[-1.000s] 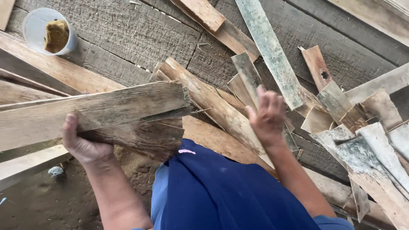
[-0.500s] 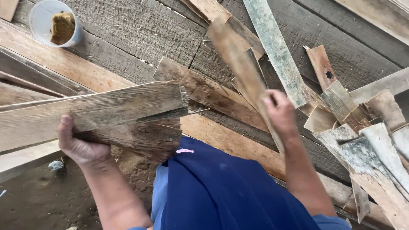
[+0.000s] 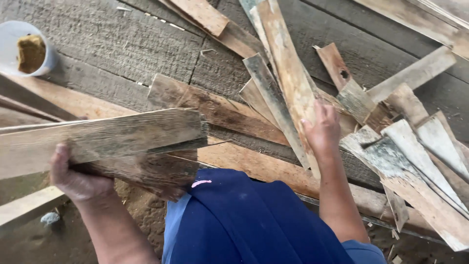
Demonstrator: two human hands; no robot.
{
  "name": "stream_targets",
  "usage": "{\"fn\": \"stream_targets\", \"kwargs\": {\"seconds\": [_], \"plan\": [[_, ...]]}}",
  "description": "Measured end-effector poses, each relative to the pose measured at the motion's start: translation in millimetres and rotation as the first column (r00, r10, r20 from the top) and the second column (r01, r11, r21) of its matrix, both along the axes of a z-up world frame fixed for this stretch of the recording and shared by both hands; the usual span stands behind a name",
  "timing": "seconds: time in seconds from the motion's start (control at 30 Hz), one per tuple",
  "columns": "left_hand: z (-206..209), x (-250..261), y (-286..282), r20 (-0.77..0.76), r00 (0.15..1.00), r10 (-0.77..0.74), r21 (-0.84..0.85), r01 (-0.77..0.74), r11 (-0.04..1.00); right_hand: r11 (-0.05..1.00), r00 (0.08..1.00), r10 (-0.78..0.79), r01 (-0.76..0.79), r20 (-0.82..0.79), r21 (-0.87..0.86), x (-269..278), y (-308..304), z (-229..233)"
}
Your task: The person gathers and stacks thin wooden planks on a workbench, then arranges them in a staggered pattern to form a flat surface. They repeatedly pick up, place, and adjust the planks by hand to fit them together.
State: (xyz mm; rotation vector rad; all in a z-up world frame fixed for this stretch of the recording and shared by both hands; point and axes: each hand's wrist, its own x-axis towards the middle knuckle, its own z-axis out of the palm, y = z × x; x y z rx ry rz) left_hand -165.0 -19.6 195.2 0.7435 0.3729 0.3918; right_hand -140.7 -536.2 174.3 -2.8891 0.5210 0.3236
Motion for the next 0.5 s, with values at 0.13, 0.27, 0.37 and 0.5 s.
{"fn": "stream_targets", "kwargs": {"seconds": [0.13, 0.27, 0.37, 0.5], "plan": [[4.2, 24.4, -54.2, 0.095, 0.981, -0.17, 0.16, 0.154, 0.975, 0.976, 0.97, 0.207, -0.214, 0.131, 0.039, -22.4, -4.9, -19.5], [3.4, 39.7, -117.7, -0.158, 0.947, -0.279, -0.083, 0.268, 0.96, 0.952, 0.83, 0.293, -0.298, 0.474, -0.066, -50.9, -15.9, -5.8], [15.7, 44.2, -168.5, -0.155, 0.893, -0.423, -0.123, 0.407, 0.905, 0.976, 0.786, 0.215, -0.199, 0.579, -0.091, -82.0, -41.5, 18.7], [27.7, 42.7, -223.7, -0.206, 0.785, -0.584, -0.108, 0.575, 0.811, 0.967, 0.805, 0.067, 0.093, 0.589, -0.236, -143.0, -122.0, 21.8]]}}
